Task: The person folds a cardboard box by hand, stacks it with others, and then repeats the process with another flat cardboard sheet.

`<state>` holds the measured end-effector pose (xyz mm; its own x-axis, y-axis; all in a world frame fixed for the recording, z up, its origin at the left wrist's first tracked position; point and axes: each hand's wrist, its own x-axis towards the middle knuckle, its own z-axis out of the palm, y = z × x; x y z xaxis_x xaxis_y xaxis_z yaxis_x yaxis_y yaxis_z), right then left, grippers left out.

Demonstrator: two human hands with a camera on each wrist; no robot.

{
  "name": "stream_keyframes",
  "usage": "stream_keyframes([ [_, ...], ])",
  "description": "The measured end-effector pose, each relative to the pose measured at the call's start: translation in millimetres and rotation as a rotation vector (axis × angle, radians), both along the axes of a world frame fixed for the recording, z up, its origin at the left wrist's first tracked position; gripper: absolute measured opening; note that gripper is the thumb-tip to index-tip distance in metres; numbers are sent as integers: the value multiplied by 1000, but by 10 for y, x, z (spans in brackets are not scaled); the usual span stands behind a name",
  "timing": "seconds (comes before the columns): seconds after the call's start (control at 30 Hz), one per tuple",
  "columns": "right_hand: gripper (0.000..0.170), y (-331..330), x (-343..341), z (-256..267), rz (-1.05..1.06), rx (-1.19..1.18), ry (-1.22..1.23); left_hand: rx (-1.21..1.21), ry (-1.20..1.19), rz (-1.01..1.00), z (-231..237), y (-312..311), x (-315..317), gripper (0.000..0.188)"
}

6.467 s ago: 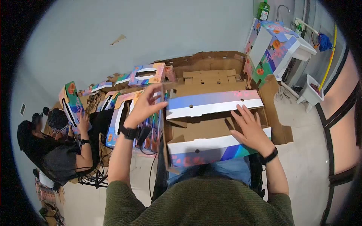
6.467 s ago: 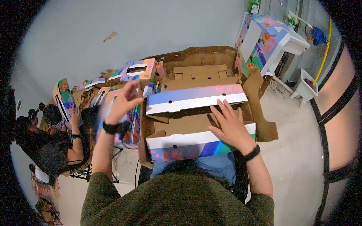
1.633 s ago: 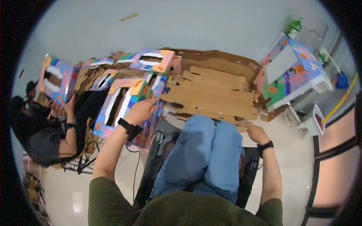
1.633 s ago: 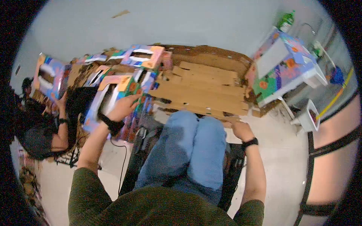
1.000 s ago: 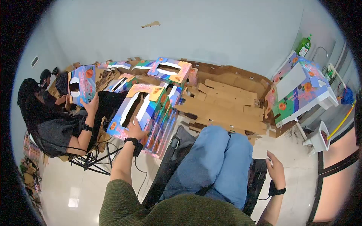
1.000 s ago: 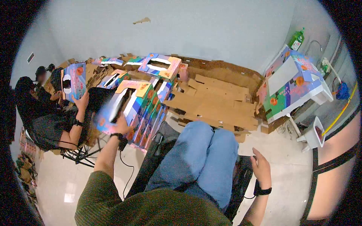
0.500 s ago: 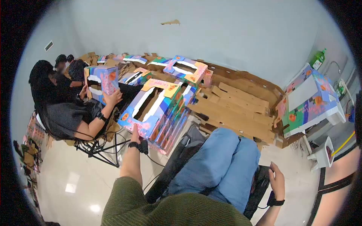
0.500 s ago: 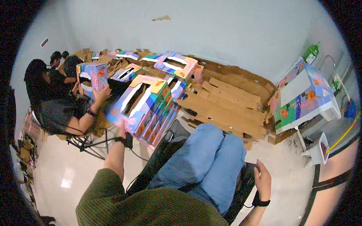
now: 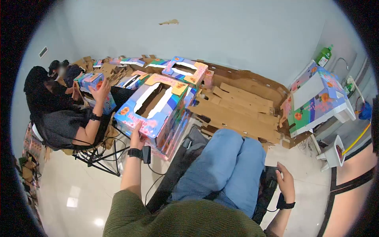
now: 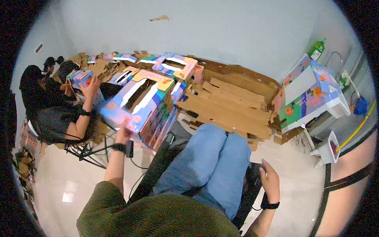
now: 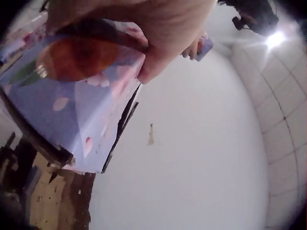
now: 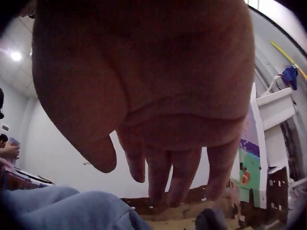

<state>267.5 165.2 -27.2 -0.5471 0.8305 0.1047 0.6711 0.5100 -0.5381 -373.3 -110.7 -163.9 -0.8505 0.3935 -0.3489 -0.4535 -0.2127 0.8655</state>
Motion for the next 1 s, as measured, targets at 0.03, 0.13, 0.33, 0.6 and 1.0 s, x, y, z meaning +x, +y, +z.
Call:
stream_keyframes([
  [0.03,37,-7,0,22,0,8,-15,56,21,4,132,42,119,43],
  [0.13,38,-122,-52,135,7,4,33,235,56,-133,593,44,497,45],
  [0.33,36,-410,-202,484,61,141,231,296,118,-392,1393,276,1286,41],
  [0.6,70,-697,-299,707,332,282,-17,22,103,-805,1420,599,2058,46],
  [1.0,74,-879,-362,529,454,294,-210,-548,1843,-679,2058,534,3012,66],
])
